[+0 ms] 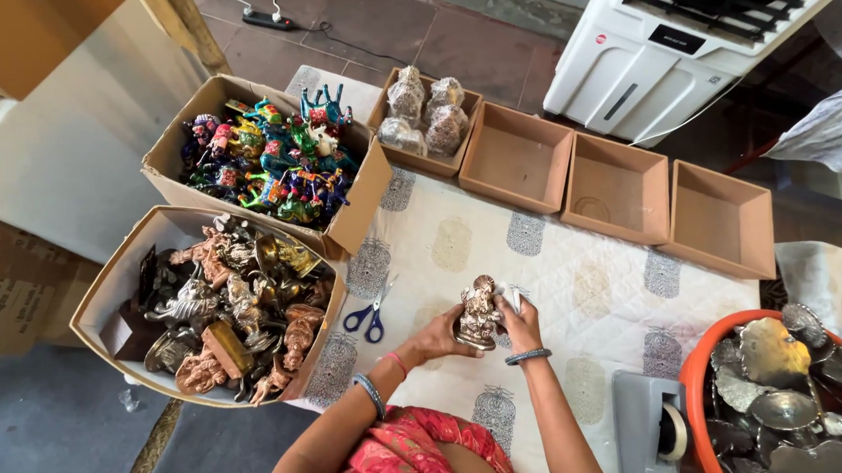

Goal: Wrapping small metallic statues in protective white sheets and placing them into cardboard boxes.

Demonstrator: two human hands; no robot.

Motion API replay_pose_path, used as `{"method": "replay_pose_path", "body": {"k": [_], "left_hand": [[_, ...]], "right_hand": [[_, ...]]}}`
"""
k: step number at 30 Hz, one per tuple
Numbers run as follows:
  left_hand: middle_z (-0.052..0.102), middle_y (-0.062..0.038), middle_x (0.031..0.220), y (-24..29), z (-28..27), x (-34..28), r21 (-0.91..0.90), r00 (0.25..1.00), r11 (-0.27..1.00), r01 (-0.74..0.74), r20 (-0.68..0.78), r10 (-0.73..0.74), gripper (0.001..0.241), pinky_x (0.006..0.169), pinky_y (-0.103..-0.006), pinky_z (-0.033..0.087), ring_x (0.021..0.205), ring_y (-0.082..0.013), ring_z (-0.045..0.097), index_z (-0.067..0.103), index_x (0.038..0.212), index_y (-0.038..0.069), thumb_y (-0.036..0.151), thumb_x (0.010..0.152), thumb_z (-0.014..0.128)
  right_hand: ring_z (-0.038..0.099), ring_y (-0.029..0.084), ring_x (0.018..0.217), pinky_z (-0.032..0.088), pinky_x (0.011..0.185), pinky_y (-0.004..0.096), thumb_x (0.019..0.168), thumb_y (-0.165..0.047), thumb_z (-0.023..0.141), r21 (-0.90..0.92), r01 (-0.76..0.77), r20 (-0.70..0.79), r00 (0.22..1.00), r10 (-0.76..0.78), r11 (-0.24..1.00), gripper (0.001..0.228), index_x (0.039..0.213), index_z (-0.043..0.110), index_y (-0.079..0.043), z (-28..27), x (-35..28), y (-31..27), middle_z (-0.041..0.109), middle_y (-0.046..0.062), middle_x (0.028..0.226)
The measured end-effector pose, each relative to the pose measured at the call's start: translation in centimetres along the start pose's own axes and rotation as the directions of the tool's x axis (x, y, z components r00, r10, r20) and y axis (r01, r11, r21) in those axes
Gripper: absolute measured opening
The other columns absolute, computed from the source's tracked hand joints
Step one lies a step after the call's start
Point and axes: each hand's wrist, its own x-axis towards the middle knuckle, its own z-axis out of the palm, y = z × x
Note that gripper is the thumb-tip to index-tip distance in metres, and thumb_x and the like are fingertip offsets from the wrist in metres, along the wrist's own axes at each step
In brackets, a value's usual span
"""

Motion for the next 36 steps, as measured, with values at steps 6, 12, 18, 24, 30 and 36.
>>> {"method": "replay_pose_path", "body": {"k": [6,12,18,24,30,36], "left_hand": [[0.066,-0.014,0.130,-0.5,0.8,0.1,-0.238,0.987,0.971,-0.031,-0.160,-0.008,0.113,0.104,-0.0336,0.054,0.117,-0.0227,0.066,0.038,0.150,-0.003,0.025,0.056,0.096],[0.064,-0.008,0.133,-4.5,-0.9,0.3,-0.071,0.949,0.972,0.224,-0.211,-0.234,0.113,0.104,-0.0313,0.052,0.121,-0.0207,0.062,0.035,0.153,0.005,0.024,0.060,0.096],[0.063,-0.011,0.138,-6.9,-2.0,0.2,-0.193,0.983,0.971,0.139,-0.092,-0.159,0.117,0.109,-0.0342,0.047,0.127,-0.0240,0.059,0.036,0.153,0.006,0.025,0.054,0.095],[0.056,-0.010,0.145,-7.0,-2.2,-0.5,-0.197,0.958,0.953,0.230,-0.125,-0.257,0.130,0.115,-0.0346,0.039,0.137,-0.0242,0.050,0.026,0.158,0.011,0.032,0.052,0.097],[0.060,-0.016,0.142,-9.0,-2.2,0.8,-0.109,0.985,0.989,0.098,-0.133,-0.113,0.119,0.113,-0.0340,0.045,0.133,-0.0253,0.057,0.032,0.153,0.003,0.036,0.059,0.096],[0.068,-0.011,0.129,-9.1,-1.9,1.4,-0.027,0.991,0.998,-0.063,-0.119,0.059,0.099,0.106,-0.0327,0.051,0.120,-0.0211,0.065,0.042,0.145,0.000,0.026,0.065,0.095]], "right_hand": [[0.069,0.008,0.100,0.063,0.075,0.023,0.096,-0.036,0.058,-0.053,-0.012,0.068,0.998,0.016,0.999,0.050,0.142,0.051,-0.019,0.9,-3.1,-1.1,0.069,0.001,0.120],[0.073,0.011,0.093,0.056,0.076,0.024,0.092,-0.020,0.072,-0.494,0.314,0.256,0.944,-0.210,0.810,0.044,0.133,0.065,-0.007,-2.1,-2.6,5.6,0.078,0.010,0.111],[0.058,0.011,0.058,0.048,0.051,0.028,0.095,-0.022,0.067,-0.370,0.078,0.036,0.997,-0.070,0.926,0.040,0.131,0.067,-0.006,1.4,-1.9,-1.9,0.072,0.012,0.085],[0.066,0.009,0.059,0.055,0.049,0.023,0.093,-0.031,0.056,-0.377,0.032,0.074,0.997,-0.004,0.926,0.051,0.140,0.055,-0.012,4.4,-1.5,-0.7,0.076,0.009,0.085],[0.069,0.016,0.067,0.058,0.055,0.027,0.089,-0.025,0.058,-0.524,-0.103,0.195,0.952,0.237,0.846,0.059,0.146,0.051,-0.014,0.0,-0.5,4.8,0.077,0.011,0.099],[0.069,0.015,0.072,0.054,0.068,0.031,0.087,-0.029,0.065,-0.817,0.013,0.138,0.975,0.173,0.577,0.042,0.126,0.072,-0.013,-2.2,-2.6,4.2,0.080,0.013,0.101]]}}
